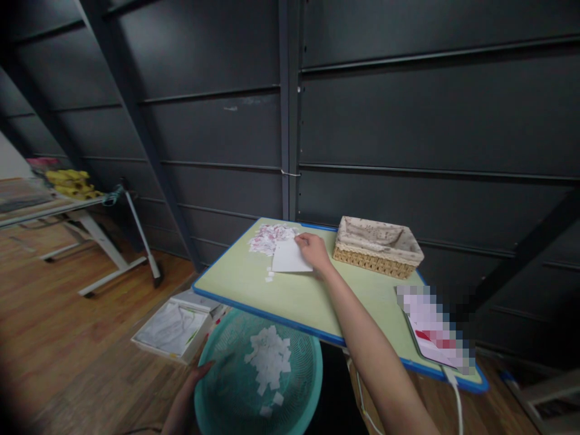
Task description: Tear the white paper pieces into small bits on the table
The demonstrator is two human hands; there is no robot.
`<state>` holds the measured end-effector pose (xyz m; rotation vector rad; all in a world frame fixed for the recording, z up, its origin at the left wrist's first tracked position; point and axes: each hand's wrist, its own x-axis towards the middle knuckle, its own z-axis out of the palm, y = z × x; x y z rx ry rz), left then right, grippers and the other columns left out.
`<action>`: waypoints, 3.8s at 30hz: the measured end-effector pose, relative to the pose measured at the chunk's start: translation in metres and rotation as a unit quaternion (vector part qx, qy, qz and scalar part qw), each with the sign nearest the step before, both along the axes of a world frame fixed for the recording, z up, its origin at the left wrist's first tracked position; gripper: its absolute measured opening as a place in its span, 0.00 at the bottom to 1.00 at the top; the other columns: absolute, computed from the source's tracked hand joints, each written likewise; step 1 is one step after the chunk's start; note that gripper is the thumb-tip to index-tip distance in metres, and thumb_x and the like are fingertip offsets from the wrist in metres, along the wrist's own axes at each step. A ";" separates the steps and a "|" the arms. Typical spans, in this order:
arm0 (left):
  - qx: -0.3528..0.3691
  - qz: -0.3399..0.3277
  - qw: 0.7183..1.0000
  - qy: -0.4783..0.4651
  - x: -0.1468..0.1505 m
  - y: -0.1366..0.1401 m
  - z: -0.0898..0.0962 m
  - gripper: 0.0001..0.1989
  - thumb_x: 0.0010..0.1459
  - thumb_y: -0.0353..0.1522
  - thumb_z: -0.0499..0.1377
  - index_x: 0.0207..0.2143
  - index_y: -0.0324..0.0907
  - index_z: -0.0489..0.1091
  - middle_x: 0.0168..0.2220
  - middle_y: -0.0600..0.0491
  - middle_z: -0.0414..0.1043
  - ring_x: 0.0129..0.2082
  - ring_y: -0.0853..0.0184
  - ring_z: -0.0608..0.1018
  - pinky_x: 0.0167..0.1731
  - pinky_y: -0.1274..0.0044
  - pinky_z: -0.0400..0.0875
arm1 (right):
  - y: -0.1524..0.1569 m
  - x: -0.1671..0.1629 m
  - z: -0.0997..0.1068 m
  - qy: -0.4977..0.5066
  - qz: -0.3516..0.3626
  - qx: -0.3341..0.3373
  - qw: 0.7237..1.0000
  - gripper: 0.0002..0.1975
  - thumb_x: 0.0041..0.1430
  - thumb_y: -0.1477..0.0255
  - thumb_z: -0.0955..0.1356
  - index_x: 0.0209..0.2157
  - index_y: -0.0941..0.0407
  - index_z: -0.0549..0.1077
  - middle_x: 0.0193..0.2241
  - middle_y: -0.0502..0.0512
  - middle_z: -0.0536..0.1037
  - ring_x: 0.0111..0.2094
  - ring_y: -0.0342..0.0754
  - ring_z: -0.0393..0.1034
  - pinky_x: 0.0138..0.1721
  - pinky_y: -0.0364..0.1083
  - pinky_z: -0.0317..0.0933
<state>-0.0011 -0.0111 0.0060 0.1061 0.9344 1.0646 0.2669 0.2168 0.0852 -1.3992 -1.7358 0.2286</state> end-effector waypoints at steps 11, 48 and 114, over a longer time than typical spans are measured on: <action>0.022 0.017 0.999 0.043 -0.003 0.000 -0.011 0.40 0.55 0.33 0.60 0.65 0.36 0.45 0.45 0.44 0.80 0.52 0.47 0.73 0.54 0.53 0.64 | -0.001 0.011 0.010 -0.071 0.034 -0.037 0.996 0.15 0.59 0.69 0.62 0.36 0.60 0.79 0.38 0.62 0.81 0.39 0.53 0.73 0.41 0.47 0.62; -0.008 0.056 0.998 0.014 -0.002 0.003 0.006 0.33 0.55 0.32 0.60 0.61 0.31 0.56 0.42 0.41 0.80 0.51 0.47 0.75 0.51 0.55 0.68 | 0.004 -0.007 -0.009 0.023 0.024 0.006 0.999 0.16 0.59 0.66 0.63 0.38 0.58 0.79 0.40 0.60 0.80 0.42 0.54 0.73 0.45 0.49 0.63; 0.012 0.022 0.999 0.031 -0.004 0.001 -0.017 0.35 0.55 0.34 0.60 0.62 0.32 0.54 0.43 0.41 0.80 0.53 0.46 0.73 0.53 0.55 0.67 | -0.018 -0.020 -0.003 -0.160 -0.014 0.018 0.987 0.17 0.63 0.69 0.60 0.51 0.54 0.69 0.38 0.59 0.80 0.36 0.55 0.73 0.37 0.46 0.59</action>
